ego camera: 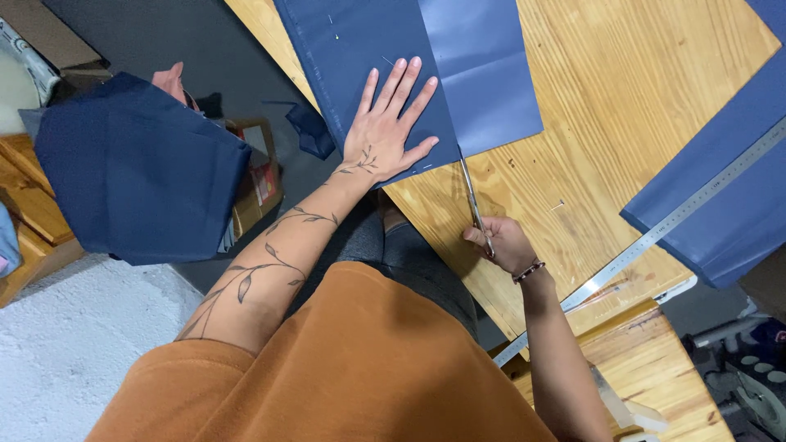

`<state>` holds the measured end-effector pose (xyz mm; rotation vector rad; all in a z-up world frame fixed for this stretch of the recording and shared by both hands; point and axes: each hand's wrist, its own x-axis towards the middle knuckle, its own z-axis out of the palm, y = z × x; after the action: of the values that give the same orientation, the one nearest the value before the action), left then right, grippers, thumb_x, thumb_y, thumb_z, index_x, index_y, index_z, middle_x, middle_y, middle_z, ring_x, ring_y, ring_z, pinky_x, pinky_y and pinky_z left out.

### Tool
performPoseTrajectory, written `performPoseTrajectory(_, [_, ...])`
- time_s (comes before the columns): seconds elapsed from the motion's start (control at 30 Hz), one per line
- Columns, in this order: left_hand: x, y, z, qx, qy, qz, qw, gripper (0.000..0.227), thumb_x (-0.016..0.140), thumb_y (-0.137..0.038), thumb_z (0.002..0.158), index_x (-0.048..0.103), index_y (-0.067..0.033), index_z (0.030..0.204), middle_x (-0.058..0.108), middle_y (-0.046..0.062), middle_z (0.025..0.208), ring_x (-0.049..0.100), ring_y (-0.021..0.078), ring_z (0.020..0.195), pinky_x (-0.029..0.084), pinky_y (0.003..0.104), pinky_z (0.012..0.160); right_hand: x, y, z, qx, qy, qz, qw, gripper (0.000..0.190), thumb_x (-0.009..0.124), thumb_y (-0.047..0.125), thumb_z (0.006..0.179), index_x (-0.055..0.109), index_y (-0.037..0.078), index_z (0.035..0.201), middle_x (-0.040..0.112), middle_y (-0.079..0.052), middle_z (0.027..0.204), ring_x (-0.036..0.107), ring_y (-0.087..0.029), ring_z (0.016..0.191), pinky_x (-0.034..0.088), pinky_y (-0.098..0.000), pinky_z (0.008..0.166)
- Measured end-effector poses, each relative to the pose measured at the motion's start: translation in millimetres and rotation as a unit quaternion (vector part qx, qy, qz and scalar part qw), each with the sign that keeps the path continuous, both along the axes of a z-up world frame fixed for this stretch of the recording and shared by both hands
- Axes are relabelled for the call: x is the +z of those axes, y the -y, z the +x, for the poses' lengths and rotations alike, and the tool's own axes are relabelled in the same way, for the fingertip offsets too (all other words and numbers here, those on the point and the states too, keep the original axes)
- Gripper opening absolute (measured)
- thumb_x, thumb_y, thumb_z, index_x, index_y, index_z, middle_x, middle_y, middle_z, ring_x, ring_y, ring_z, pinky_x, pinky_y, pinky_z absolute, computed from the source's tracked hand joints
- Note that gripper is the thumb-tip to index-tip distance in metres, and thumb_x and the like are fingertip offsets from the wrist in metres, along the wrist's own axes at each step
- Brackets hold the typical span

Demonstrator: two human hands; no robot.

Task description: The person pins a folded piece of dark blue fabric on a wooden table, then uses scissors to cut along the pinned edge. They separate the cut strip and continue cutting another section of the fabric.

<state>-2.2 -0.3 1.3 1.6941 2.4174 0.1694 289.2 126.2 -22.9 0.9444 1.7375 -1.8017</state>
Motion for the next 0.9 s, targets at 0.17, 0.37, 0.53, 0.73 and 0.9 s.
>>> performPoseTrajectory(0.17, [0, 0, 0, 0.000, 0.000, -0.006, 1.000, 0.075, 0.048, -0.062, 0.112, 0.024, -0.0167, 0.168, 0.014, 0.016, 0.169, 0.014, 0.0325, 0.157, 0.014, 0.057, 0.127, 2, 0, 0, 0.025, 0.004, 0.057, 0.998, 0.060, 0.069, 0.058, 0.088, 0.034, 0.020, 0.059, 0.035, 0.007, 0.054, 0.031, -0.007, 0.050, 0.022, -0.0261, 0.051])
performPoseTrajectory(0.37, [2, 0, -1, -0.001, 0.002, -0.009, 1.000, 0.076, 0.049, -0.061, 0.112, 0.023, -0.0163, 0.168, 0.015, 0.016, 0.169, 0.014, 0.0332, 0.157, 0.014, 0.057, 0.127, -6, -5, 9, -0.001, -0.022, -0.012, 1.000, 0.056, 0.066, 0.054, 0.092, 0.038, 0.018, 0.059, 0.037, 0.003, 0.049, 0.032, -0.008, 0.044, 0.019, -0.0252, 0.045])
performPoseTrajectory(0.53, [3, -1, 0, -0.003, -0.006, -0.015, 1.000, 0.076, 0.050, -0.062, 0.113, 0.022, -0.0166, 0.168, 0.014, 0.016, 0.169, 0.014, 0.0332, 0.157, 0.014, 0.058, 0.127, -2, -7, 6, 0.003, -0.001, 0.013, 1.000, 0.058, 0.069, 0.054, 0.090, 0.034, 0.018, 0.060, 0.032, 0.006, 0.053, 0.031, -0.008, 0.047, 0.021, -0.0251, 0.048])
performPoseTrajectory(0.73, [1, -1, 1, -0.002, 0.004, -0.012, 1.000, 0.076, 0.049, -0.062, 0.112, 0.023, -0.0163, 0.168, 0.014, 0.016, 0.169, 0.014, 0.0334, 0.157, 0.013, 0.057, 0.127, -7, -5, 10, 0.018, -0.003, 0.043, 0.999, 0.060, 0.070, 0.057, 0.088, 0.030, 0.020, 0.061, 0.029, 0.008, 0.058, 0.028, -0.008, 0.053, 0.019, -0.0259, 0.053])
performPoseTrajectory(0.9, [-10, -12, -3, 0.011, 0.050, 0.084, 0.995, 0.076, 0.073, -0.047, 0.094, 0.046, -0.0080, 0.153, 0.031, 0.024, 0.161, 0.030, 0.0429, 0.149, 0.020, 0.063, 0.122, 11, -2, 2, -0.003, 0.040, 0.038, 0.998, 0.054, 0.077, 0.043, 0.091, 0.042, 0.017, 0.058, 0.040, 0.005, 0.054, 0.036, -0.008, 0.051, 0.027, -0.0261, 0.052])
